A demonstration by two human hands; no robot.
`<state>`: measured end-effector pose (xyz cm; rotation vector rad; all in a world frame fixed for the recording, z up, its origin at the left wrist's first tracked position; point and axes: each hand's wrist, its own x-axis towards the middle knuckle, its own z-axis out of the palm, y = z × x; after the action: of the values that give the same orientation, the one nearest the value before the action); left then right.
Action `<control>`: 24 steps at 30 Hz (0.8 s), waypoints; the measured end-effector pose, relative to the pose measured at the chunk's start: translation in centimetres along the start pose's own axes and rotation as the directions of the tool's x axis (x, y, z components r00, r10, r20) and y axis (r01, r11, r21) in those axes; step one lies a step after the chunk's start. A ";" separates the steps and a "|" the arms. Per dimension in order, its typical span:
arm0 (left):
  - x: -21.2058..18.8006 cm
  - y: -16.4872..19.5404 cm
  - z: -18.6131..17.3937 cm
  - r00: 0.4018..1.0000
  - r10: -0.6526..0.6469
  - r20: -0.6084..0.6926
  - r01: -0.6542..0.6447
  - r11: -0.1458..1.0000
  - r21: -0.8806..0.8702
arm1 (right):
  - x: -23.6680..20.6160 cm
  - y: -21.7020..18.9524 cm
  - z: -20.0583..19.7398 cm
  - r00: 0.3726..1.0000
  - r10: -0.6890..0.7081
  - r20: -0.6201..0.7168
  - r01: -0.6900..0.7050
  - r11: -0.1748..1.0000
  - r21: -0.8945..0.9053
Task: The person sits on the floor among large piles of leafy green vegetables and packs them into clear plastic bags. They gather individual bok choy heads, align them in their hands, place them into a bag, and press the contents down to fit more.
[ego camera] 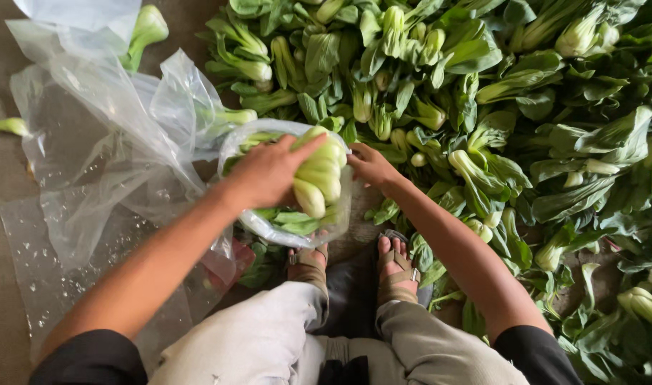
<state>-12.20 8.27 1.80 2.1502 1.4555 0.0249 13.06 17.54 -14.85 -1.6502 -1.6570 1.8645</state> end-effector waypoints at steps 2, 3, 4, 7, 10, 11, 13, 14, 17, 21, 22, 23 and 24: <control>1.5 0.7 2.0 0.998 -0.065 -0.010 0.066 0.960 0.273 | 0.6 -0.9 -0.6 0.998 0.005 0.060 -0.001 0.998 -0.060; 2.2 1.0 3.3 0.996 -0.023 -0.084 0.047 0.951 0.306 | 0.4 -1.1 -0.7 0.997 0.015 0.076 -0.014 1.000 -0.022; 2.6 1.0 4.6 0.988 0.022 -0.152 0.031 0.941 0.337 | 0.2 -1.0 -0.6 0.995 0.029 0.093 -0.031 0.999 0.016; 3.2 1.0 8.7 0.977 -0.064 -0.202 0.122 0.949 0.292 | -1.4 0.4 0.4 0.985 0.130 0.114 -0.142 0.984 0.106; 2.9 0.7 11.9 0.962 -0.001 -0.275 0.095 0.939 0.329 | -2.6 2.1 1.8 1.000 -0.008 0.025 0.000 0.947 0.323; 3.0 0.5 12.5 0.962 0.019 -0.274 0.081 0.933 0.351 | -2.7 2.4 1.9 1.000 0.014 -0.019 -0.005 0.910 0.415; 3.0 -0.3 12.8 0.961 0.054 -0.270 0.061 0.914 0.401 | -2.7 2.7 2.0 0.993 0.065 -0.094 0.003 0.807 0.591; 3.1 -0.6 12.7 0.976 0.031 -0.215 0.058 0.917 0.395 | -2.7 2.8 2.0 0.990 0.058 -0.131 0.030 0.811 0.584; 4.1 -0.6 11.9 0.991 -0.017 -0.132 0.069 0.915 0.397 | -2.5 2.9 2.1 0.960 -0.061 -0.273 0.193 0.852 0.487; 4.9 0.6 11.8 0.995 -0.059 -0.079 0.088 0.893 0.441 | -2.4 3.4 2.6 0.863 -0.302 -0.405 0.406 0.892 0.200; 4.8 0.8 11.9 0.996 -0.072 -0.051 0.087 0.892 0.443 | -2.4 3.4 2.4 0.843 -0.338 -0.419 0.423 0.898 0.126; 4.6 1.0 12.2 0.996 -0.038 -0.077 0.069 0.888 0.454 | -2.3 3.3 1.9 0.898 -0.266 -0.350 0.339 0.926 0.165; 4.2 0.9 12.4 0.994 -0.010 -0.107 0.059 0.881 0.470 | -2.0 2.9 1.2 0.942 -0.198 -0.271 0.256 0.946 0.198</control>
<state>-5.88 6.45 -9.52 2.5372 1.6952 -0.2672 14.43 14.31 -16.11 -1.4574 -1.4031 1.5960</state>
